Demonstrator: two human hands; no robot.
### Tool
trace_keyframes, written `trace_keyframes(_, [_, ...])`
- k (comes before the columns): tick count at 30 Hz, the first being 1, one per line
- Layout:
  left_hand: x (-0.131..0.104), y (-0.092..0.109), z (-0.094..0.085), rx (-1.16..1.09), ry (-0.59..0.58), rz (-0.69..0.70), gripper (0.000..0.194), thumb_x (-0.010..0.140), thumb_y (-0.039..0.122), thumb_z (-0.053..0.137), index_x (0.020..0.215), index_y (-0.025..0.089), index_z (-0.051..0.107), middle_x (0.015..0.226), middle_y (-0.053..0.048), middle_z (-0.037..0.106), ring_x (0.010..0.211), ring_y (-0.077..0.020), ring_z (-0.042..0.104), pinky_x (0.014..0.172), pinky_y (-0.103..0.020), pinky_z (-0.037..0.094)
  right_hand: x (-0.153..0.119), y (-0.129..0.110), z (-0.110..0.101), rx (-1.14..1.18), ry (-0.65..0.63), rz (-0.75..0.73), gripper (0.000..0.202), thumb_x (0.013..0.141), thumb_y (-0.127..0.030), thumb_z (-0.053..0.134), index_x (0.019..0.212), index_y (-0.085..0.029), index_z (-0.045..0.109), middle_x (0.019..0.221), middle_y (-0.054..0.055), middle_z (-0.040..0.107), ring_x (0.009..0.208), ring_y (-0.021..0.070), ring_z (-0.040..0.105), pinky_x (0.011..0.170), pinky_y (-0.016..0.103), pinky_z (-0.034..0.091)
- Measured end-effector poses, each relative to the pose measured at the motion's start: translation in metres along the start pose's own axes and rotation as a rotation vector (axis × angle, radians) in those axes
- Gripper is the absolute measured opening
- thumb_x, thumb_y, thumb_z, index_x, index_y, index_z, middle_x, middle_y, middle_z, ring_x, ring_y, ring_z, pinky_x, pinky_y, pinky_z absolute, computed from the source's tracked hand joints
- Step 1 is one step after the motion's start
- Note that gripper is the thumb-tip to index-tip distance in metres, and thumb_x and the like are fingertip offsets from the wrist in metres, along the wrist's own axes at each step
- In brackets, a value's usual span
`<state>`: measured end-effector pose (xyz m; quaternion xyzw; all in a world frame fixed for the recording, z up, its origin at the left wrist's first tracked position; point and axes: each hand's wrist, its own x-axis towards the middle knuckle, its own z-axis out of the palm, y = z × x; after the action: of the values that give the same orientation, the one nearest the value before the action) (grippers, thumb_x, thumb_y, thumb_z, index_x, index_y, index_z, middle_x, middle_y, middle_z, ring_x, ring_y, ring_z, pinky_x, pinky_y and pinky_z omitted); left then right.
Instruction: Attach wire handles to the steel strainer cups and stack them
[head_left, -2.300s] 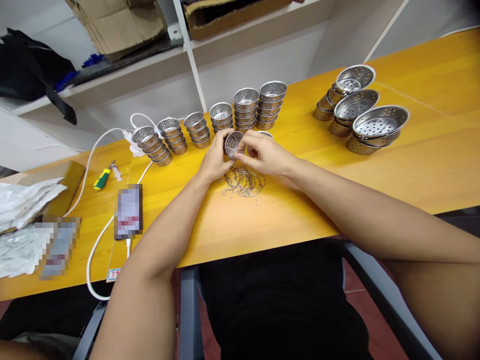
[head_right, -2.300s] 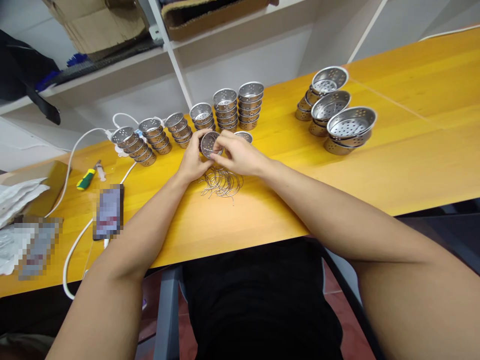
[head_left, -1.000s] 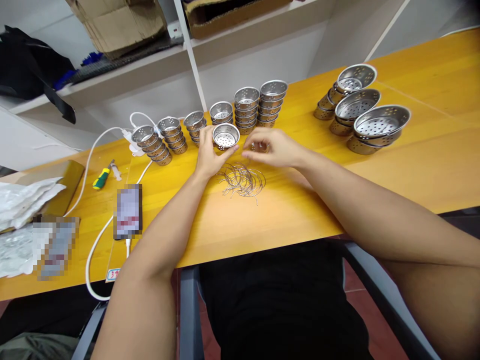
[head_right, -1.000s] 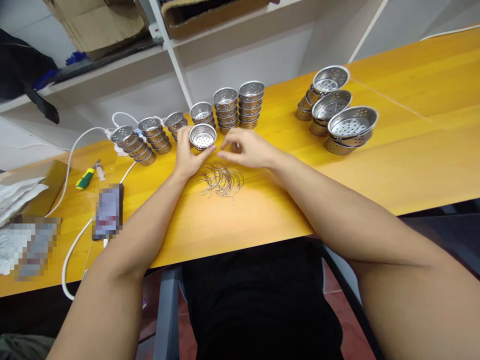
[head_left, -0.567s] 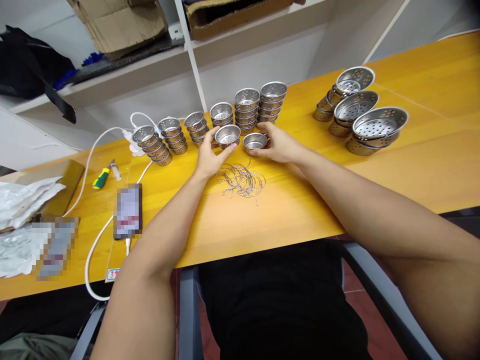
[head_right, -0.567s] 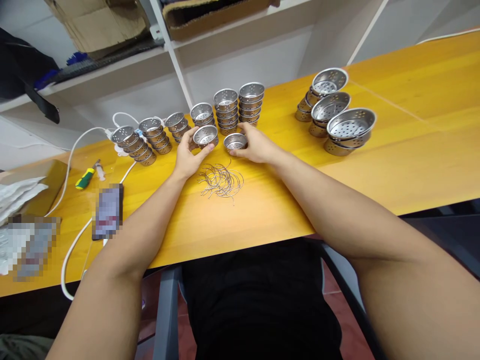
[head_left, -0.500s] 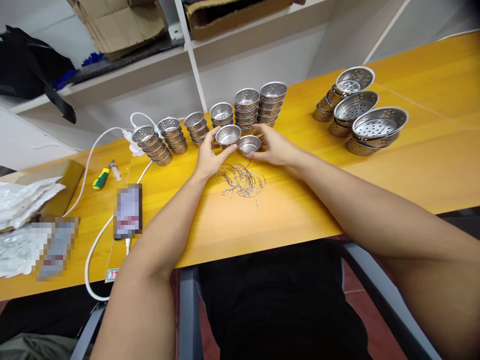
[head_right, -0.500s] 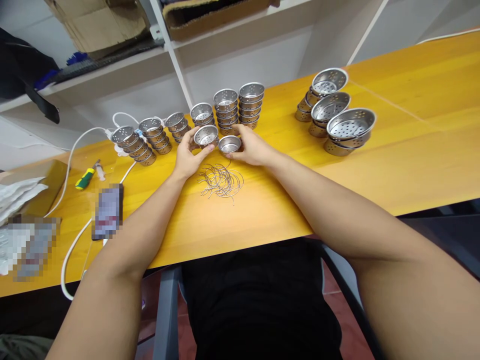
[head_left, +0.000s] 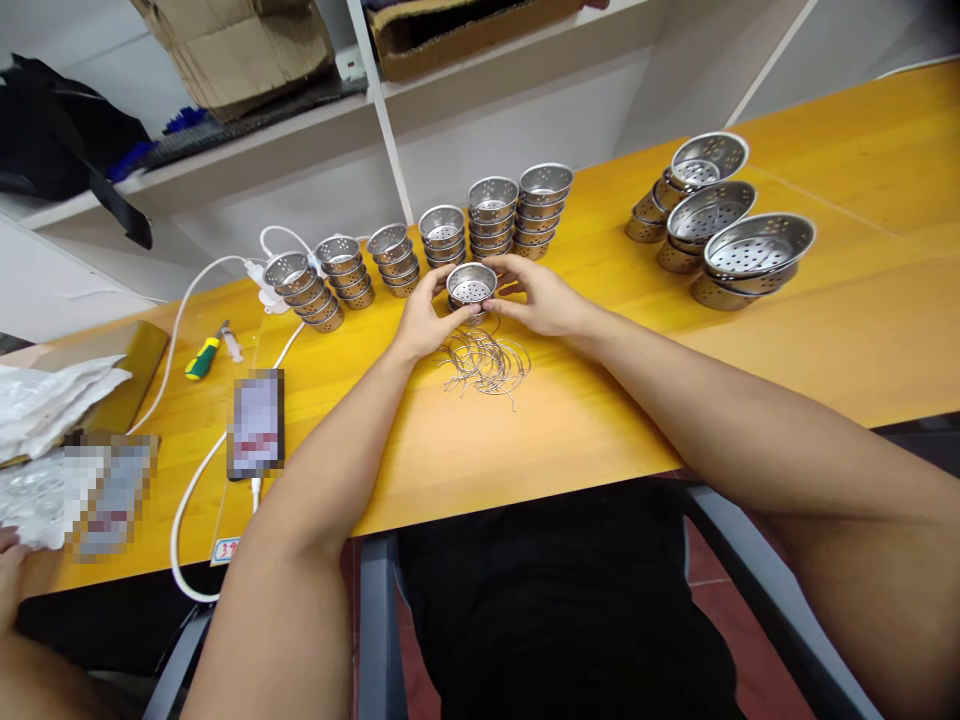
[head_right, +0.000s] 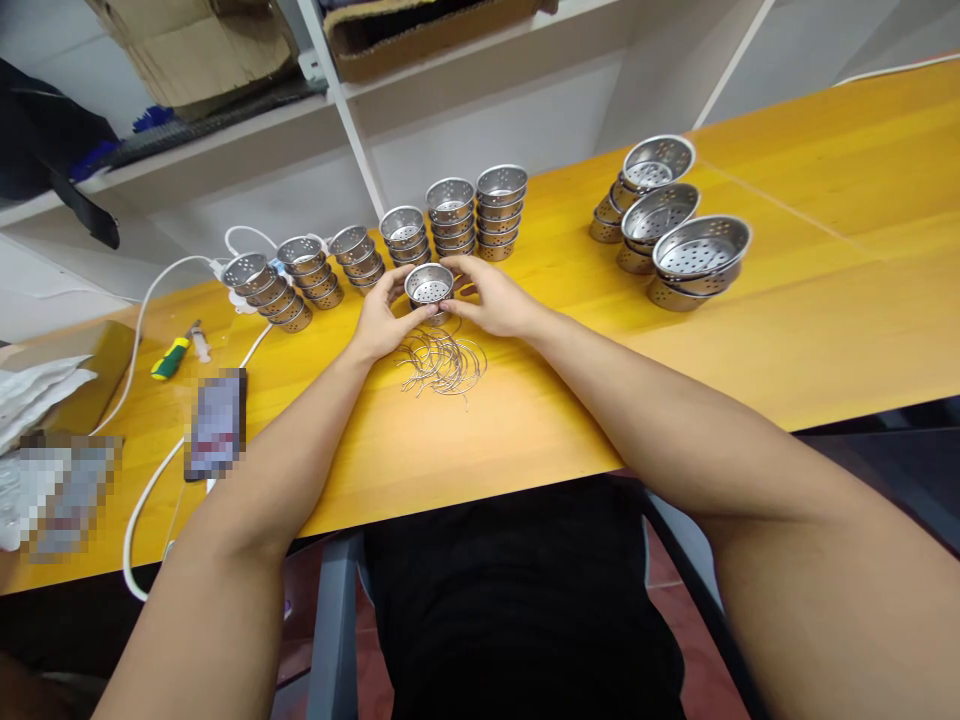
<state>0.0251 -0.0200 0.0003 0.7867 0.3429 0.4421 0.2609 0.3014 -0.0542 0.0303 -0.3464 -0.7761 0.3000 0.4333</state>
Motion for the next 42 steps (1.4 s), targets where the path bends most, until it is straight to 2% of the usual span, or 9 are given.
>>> trace_keyframes(4, [-0.001,0.005,-0.003,0.003,-0.02,-0.046,0.106,0.085,0.094,0.096,0.16,0.026,0.065,0.166,-0.022,0.078,0.149,-0.0399,0.081,0.133,-0.067,0.064,0.001,0.006,0.0,0.012,-0.008,0.01,0.077,0.096,-0.064,0.094,0.158,-0.024,0.073,0.16,0.021,0.08,0.136,0.0423,0.082,0.128,0.073,0.066])
trace_keyframes(8, [0.0,0.004,-0.004,-0.008,-0.039,-0.064,0.106,0.084,0.091,0.098,0.161,0.026,0.065,0.163,-0.021,0.08,0.147,-0.0395,0.082,0.127,-0.064,0.067,0.001,0.008,0.0,0.01,-0.004,0.029,0.082,0.094,-0.074,0.095,0.158,-0.026,0.075,0.159,0.019,0.079,0.135,0.0416,0.082,0.128,0.071,0.067])
trace_keyframes(11, [0.0,0.002,-0.003,-0.001,-0.041,-0.06,0.106,0.085,0.092,0.097,0.162,0.026,0.064,0.162,-0.021,0.081,0.145,-0.0397,0.083,0.124,-0.064,0.069,0.001,0.008,0.0,-0.006,0.004,0.04,0.082,0.094,-0.074,0.095,0.156,-0.025,0.076,0.159,0.02,0.079,0.136,0.042,0.081,0.13,0.071,0.067])
trace_keyframes(17, [-0.003,0.0,0.0,-0.063,-0.053,-0.063,0.116,0.086,0.099,0.09,0.167,0.022,0.06,0.169,-0.026,0.077,0.15,-0.0421,0.083,0.131,-0.069,0.067,0.002,0.008,0.0,0.001,0.017,0.033,0.084,0.093,-0.077,0.094,0.154,-0.022,0.076,0.157,0.023,0.08,0.135,0.0437,0.082,0.128,0.073,0.067])
trace_keyframes(23, [-0.002,-0.004,0.001,-0.11,-0.082,-0.063,0.114,0.091,0.097,0.088,0.172,0.022,0.058,0.176,-0.027,0.072,0.158,-0.0434,0.08,0.135,-0.071,0.067,0.003,0.002,0.002,0.006,0.023,0.035,0.096,0.092,-0.099,0.085,0.15,-0.024,0.08,0.155,0.021,0.082,0.136,0.0437,0.082,0.128,0.07,0.068])
trace_keyframes(29, [-0.002,0.005,-0.001,-0.194,-0.096,-0.108,0.116,0.088,0.093,0.093,0.172,0.02,0.06,0.176,-0.027,0.073,0.16,-0.0447,0.078,0.14,-0.071,0.063,0.003,0.002,0.005,0.015,0.071,0.064,0.106,0.087,-0.11,0.08,0.15,-0.024,0.081,0.155,0.021,0.083,0.129,0.0439,0.084,0.118,0.071,0.073])
trace_keyframes(33, [-0.001,0.011,-0.003,-0.259,-0.124,-0.171,0.117,0.089,0.09,0.095,0.174,0.018,0.06,0.181,-0.028,0.069,0.167,-0.0457,0.074,0.145,-0.069,0.059,0.004,0.005,0.004,0.008,0.077,0.059,0.106,0.086,-0.113,0.08,0.147,-0.026,0.084,0.151,0.02,0.084,0.128,0.0435,0.085,0.121,0.07,0.072])
trace_keyframes(39, [0.001,0.005,-0.005,-0.297,-0.147,-0.166,0.119,0.082,0.089,0.101,0.173,0.021,0.065,0.181,-0.025,0.071,0.168,-0.0466,0.073,0.147,-0.072,0.057,0.007,0.003,0.0,0.03,0.041,0.06,0.099,0.085,-0.108,0.087,0.142,-0.028,0.085,0.149,0.02,0.085,0.132,0.0454,0.083,0.124,0.076,0.069])
trace_keyframes(42, [0.002,0.003,-0.005,-0.29,-0.155,-0.163,0.122,0.083,0.091,0.099,0.175,0.018,0.063,0.183,-0.026,0.068,0.171,-0.0476,0.07,0.147,-0.073,0.056,0.009,0.003,-0.001,0.031,0.026,0.064,0.1,0.086,-0.106,0.087,0.144,-0.025,0.083,0.153,0.022,0.083,0.134,0.0453,0.082,0.125,0.074,0.069])
